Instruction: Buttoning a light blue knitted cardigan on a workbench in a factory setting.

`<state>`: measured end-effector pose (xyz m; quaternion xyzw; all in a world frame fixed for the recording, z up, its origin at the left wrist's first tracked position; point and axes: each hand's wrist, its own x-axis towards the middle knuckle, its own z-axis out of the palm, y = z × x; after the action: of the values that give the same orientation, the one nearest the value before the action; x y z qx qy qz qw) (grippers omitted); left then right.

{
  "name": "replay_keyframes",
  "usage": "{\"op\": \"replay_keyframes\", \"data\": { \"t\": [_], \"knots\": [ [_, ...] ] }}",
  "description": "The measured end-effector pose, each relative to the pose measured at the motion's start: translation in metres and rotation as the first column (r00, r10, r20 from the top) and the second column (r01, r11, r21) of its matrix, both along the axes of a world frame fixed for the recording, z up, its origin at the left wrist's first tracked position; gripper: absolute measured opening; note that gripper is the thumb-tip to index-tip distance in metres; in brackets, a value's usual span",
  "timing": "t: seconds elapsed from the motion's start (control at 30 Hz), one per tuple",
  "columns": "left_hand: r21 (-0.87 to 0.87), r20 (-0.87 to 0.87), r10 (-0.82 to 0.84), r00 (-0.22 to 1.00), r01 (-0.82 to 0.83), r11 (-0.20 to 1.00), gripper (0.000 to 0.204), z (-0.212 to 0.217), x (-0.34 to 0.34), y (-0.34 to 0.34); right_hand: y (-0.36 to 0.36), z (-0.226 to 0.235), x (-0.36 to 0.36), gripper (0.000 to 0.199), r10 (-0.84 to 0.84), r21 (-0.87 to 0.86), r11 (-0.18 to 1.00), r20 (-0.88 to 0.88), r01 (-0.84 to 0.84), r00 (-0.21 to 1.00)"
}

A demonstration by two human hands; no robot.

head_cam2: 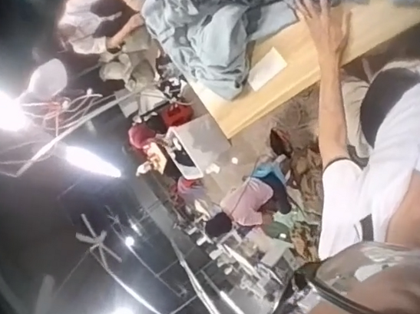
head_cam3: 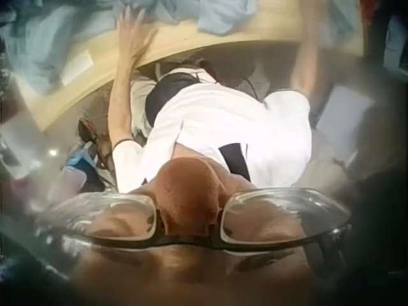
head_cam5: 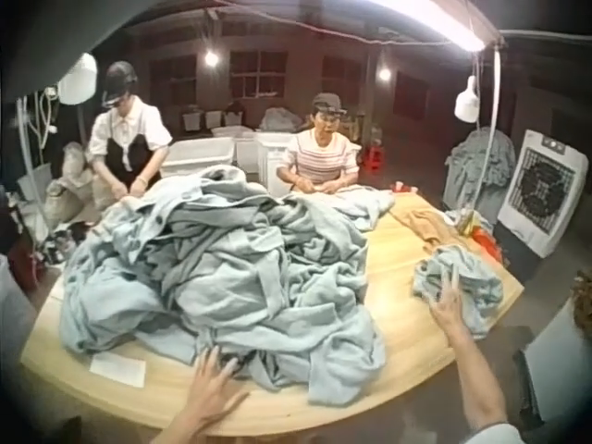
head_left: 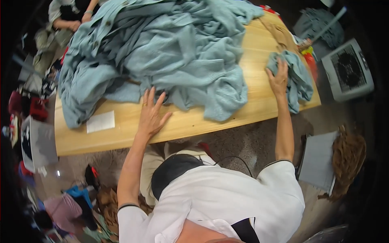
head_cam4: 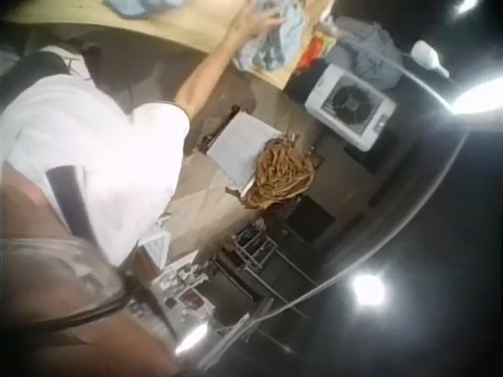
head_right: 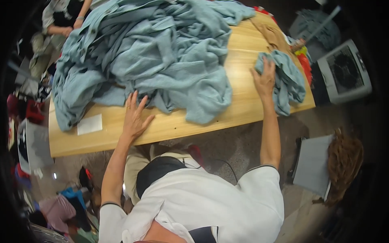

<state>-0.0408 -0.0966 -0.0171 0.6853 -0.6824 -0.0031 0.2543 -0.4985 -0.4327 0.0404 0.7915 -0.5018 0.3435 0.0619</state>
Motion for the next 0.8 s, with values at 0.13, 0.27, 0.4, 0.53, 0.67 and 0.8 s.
{"op": "replay_keyframes", "data": {
  "t": [0.13, 0.27, 0.4, 0.53, 0.67, 0.8],
  "knots": [
    [0.036, 0.027, 0.061, 0.998, -0.062, 0.997, 0.080, -0.010, 0.008, 0.000, 0.078, 0.010, 0.167, 0.086, 0.596, 0.222, 0.734, 0.241, -0.641, 0.766],
    [0.153, 0.090, 0.099, 0.991, -0.111, 0.982, 0.071, -0.005, -0.002, -0.028, 0.052, -0.038, 0.230, 0.061, 0.503, 0.201, 0.862, -0.244, -0.465, 0.829],
    [0.021, 0.026, 0.031, 0.999, -0.032, 0.999, 0.069, -0.019, 0.005, -0.028, -0.022, -0.039, 0.256, 0.050, 0.469, -0.005, 0.877, -0.214, -0.481, 0.857],
    [-0.136, 0.005, -0.040, 0.999, 0.040, 0.990, 0.078, -0.003, 0.027, 0.002, 0.006, -0.007, 0.231, 0.066, 0.420, 0.129, 0.903, -0.470, -0.410, 0.776],
    [-0.478, 0.109, 0.458, 0.882, -0.358, 0.802, 0.095, 0.013, 0.116, 0.039, 0.065, 0.011, 0.193, 0.066, 0.500, 0.094, 0.842, -0.505, -0.531, 0.704],
    [-0.342, 0.011, 0.715, 0.699, -0.669, 0.660, 0.097, 0.045, 0.188, 0.035, 0.098, -0.024, 0.176, 0.078, 0.525, 0.352, 0.840, -0.336, -0.412, 0.782]
  ]
}}
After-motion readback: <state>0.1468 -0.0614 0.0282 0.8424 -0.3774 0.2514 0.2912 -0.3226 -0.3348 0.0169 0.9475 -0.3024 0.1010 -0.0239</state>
